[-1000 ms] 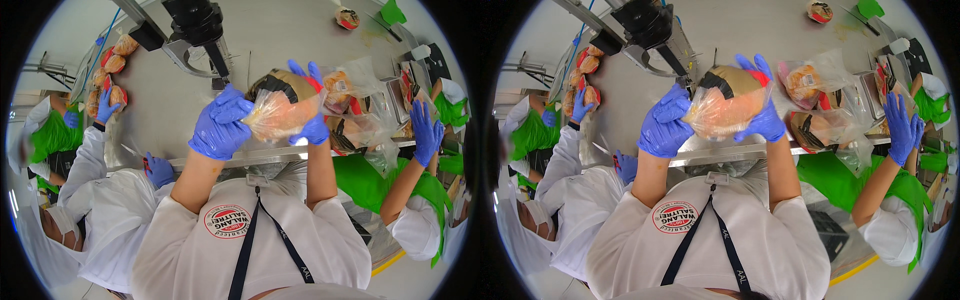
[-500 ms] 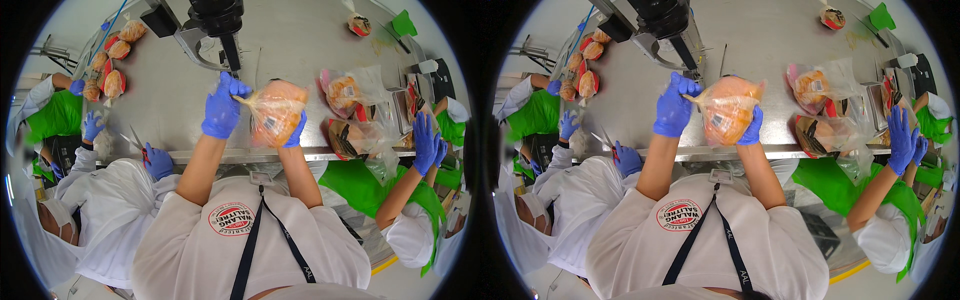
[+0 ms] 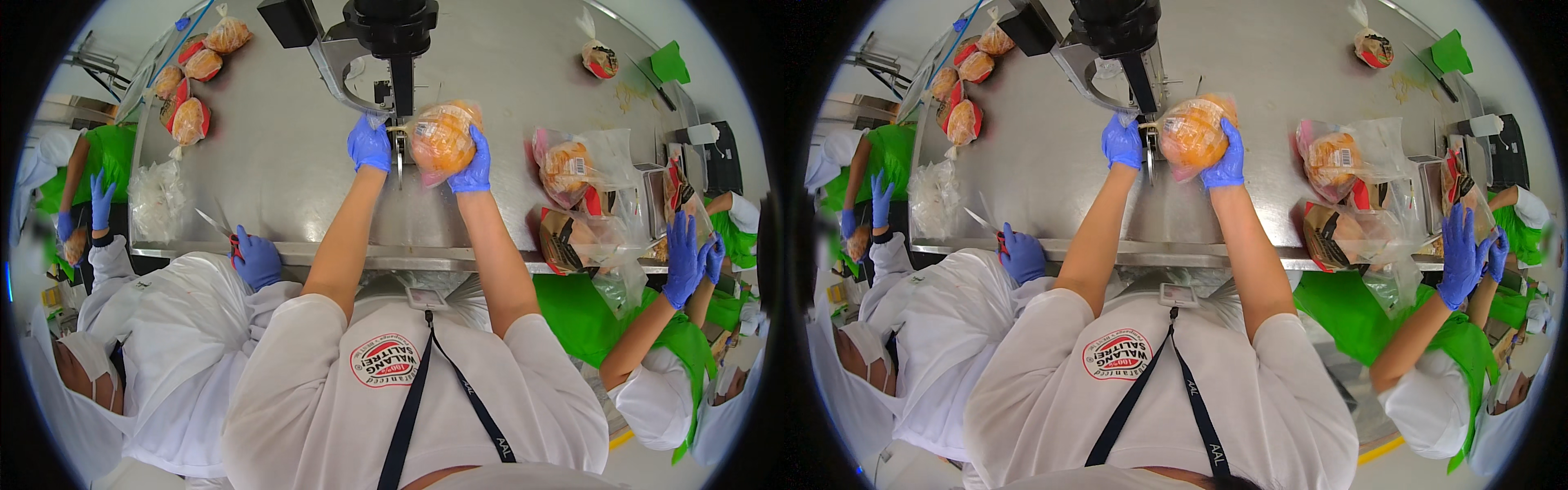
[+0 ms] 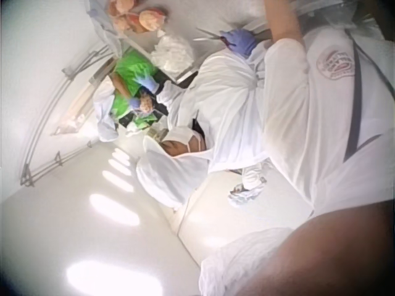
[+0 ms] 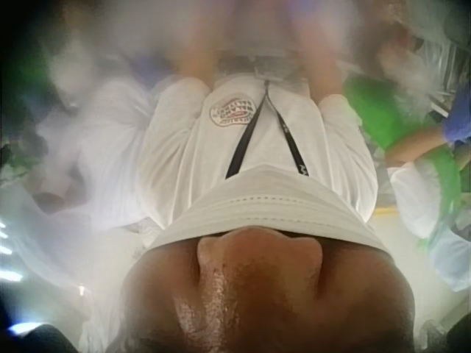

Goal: The person places bread rolls into plastic bags, seals them using a heat-sealing machine, and sets the sealed packages aside. The process is repeated for multiple rolls.

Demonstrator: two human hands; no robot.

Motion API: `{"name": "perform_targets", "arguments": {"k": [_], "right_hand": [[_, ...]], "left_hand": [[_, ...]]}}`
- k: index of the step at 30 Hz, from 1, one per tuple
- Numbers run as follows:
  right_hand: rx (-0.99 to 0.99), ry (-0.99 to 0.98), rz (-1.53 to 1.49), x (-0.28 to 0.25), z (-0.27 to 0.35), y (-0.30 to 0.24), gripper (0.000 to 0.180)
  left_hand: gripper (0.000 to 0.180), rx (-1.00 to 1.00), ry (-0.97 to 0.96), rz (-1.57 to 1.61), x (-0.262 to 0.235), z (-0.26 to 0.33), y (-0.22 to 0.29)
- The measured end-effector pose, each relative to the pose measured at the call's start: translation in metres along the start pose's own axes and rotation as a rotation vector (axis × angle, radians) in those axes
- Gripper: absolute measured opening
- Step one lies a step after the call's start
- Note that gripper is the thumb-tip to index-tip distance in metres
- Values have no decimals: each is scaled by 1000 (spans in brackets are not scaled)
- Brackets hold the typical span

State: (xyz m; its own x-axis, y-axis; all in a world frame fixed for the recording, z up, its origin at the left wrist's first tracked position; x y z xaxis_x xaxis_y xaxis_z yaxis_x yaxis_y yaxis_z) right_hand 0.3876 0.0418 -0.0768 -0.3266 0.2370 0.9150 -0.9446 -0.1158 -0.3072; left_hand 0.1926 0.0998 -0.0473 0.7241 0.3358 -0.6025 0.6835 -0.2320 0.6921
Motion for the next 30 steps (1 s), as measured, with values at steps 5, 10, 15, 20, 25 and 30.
{"name": "perform_targets", "arguments": {"k": [5, 10, 15, 20, 25, 30], "right_hand": [[118, -4, -1, -22, -13, 13, 50], [58, 22, 43, -22, -11, 16, 49], [161, 45, -82, -4, -6, 27, 46], [273, -149, -122, -1, -6, 33, 46], [201, -151, -34, 15, 44, 5, 49], [81, -152, 380, 74, 103, 4, 72]], "left_hand": [[23, 36, -130, -273, 7, -1, -3], [26, 81, -88, -250, 8, 1, -8], [28, -23, -64, -77, -1, -2, -23], [30, -223, -219, 280, 6, 0, -15], [32, -645, -326, 1122, -20, 55, 11], [28, -377, -711, 538, -68, 84, 6]]}}
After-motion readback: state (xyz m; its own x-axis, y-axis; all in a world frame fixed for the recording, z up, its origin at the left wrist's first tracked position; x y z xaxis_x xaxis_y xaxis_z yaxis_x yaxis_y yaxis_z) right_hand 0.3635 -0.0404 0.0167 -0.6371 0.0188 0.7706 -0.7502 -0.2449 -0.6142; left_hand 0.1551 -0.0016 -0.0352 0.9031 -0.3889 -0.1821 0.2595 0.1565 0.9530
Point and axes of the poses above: each hand's wrist, its own z-axis away from the middle knuckle, its own x-axis out of the palm, y = z × x, the point moved 8 cm from there along -z, towards the middle knuckle, and after that the axes turned 9 degrees about x, right-handed, at the moved point
